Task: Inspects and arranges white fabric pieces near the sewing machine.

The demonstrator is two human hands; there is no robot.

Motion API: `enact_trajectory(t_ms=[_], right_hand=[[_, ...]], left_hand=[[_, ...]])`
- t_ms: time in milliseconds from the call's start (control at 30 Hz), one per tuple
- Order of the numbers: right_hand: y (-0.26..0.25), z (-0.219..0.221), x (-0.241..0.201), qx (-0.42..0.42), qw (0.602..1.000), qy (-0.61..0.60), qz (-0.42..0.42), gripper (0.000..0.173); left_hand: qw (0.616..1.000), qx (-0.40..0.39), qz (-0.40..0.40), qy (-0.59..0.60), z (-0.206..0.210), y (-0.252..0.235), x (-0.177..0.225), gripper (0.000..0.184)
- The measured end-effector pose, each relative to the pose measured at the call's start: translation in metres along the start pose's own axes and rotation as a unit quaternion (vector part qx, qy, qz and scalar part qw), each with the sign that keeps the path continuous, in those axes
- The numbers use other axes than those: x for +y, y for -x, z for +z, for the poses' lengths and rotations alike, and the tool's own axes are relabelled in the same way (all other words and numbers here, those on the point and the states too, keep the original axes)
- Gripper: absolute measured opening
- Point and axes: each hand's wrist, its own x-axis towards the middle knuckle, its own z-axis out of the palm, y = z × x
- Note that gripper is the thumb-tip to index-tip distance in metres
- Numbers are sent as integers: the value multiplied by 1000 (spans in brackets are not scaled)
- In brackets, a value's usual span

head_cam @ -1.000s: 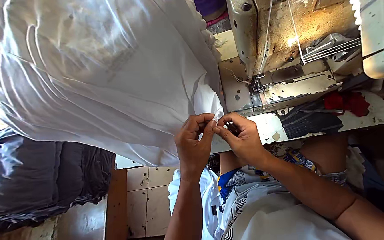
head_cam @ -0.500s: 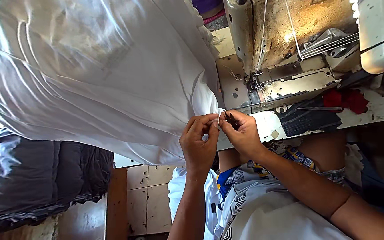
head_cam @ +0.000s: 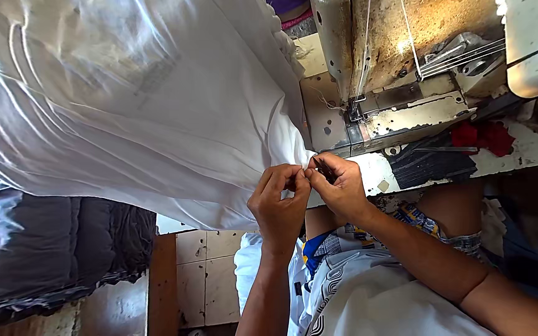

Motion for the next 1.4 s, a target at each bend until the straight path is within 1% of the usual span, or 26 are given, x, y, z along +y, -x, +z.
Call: enact_trajectory(t_ms=[67, 200, 333, 467, 533, 567, 633, 667, 700, 733, 767, 800, 867, 900, 933, 1000, 1033, 1067, 1100, 1167, 1233, 1333, 1400], right_hand=[[-1, -1, -1, 2, 1000, 0, 3, 5], [-1, -5, -2, -22, 999, -31, 9, 4], [-2, -8, -1, -36, 996, -76, 29, 4], [-1, -13, 1, -44, 994, -97, 36, 6], [-2, -12, -1, -48, 986, -153, 45, 8], [-4, -10, -3, -50, 977, -200, 54, 8], [-14, -2, -10, -57, 944, -312, 86, 11], [-22, 3, -16, -67, 927, -353, 105, 12], [-30, 8, -23, -82, 914, -380, 118, 14], [-37, 11, -32, -98, 909, -387, 121, 15], [-42, 13, -42, -118, 914, -373, 110, 14], [-45, 13, -53, -141, 924, -343, 88, 13], [-48, 4, -76, -214, 939, -269, 2, 12], [-47, -2, -83, -255, 934, -246, -40, 11], [-44, -8, -85, -291, 926, -231, -73, 16], [-39, -19, -76, -336, 917, -187, -105, 27], [-36, -26, -67, -337, 923, -151, -107, 25], [-33, -34, -56, -322, 934, -123, -93, 19], [-29, -42, -44, -296, 946, -110, -69, 16], [-22, -65, -27, -247, 963, -98, -38, 14], [-15, -90, -17, -226, 971, -69, -29, 14], [2, -122, -6, -232, 972, -20, -17, 16], [20, -137, 3, -248, 969, 13, 1, 17]], left_hand=[[1000, -2, -2, 6, 0, 1, 0, 9], [999, -6, -16, 31, -2, 1, 1, 9], [996, -21, -48, 77, -6, -1, 0, 9], [997, 8, -56, 53, -16, -10, -5, 9], [996, 26, -51, 64, -21, -17, -9, 12], [994, 38, -45, 92, -22, -22, -9, 13], [984, 79, -25, 157, -25, -35, -8, 14], [980, 102, -16, 169, -30, -44, -7, 14], [979, 124, -5, 163, -39, -52, -3, 14], [979, 142, 8, 143, -53, -60, 5, 15], [981, 150, 28, 117, -73, -65, 16, 16], [982, 151, 58, 94, -96, -65, 27, 19], [976, 156, 129, 75, -139, -59, 50, 19], [975, 145, 154, 66, -154, -56, 63, 16], [973, 134, 175, 70, -165, -57, 73, 11], [980, 97, 174, 13, -180, -62, 77, 8], [984, 64, 160, -37, -184, -65, 71, 12], [987, 14, 144, -74, -187, -65, 59, 23], [986, -36, 131, -93, -182, -65, 49, 31], [981, -133, 111, -93, -158, -60, 33, 30], [972, -203, 88, -76, -124, -46, 15, 25], [962, -268, 47, -34, -75, -15, -10, 19], [952, -304, 18, -22, -54, 1, -21, 19]])
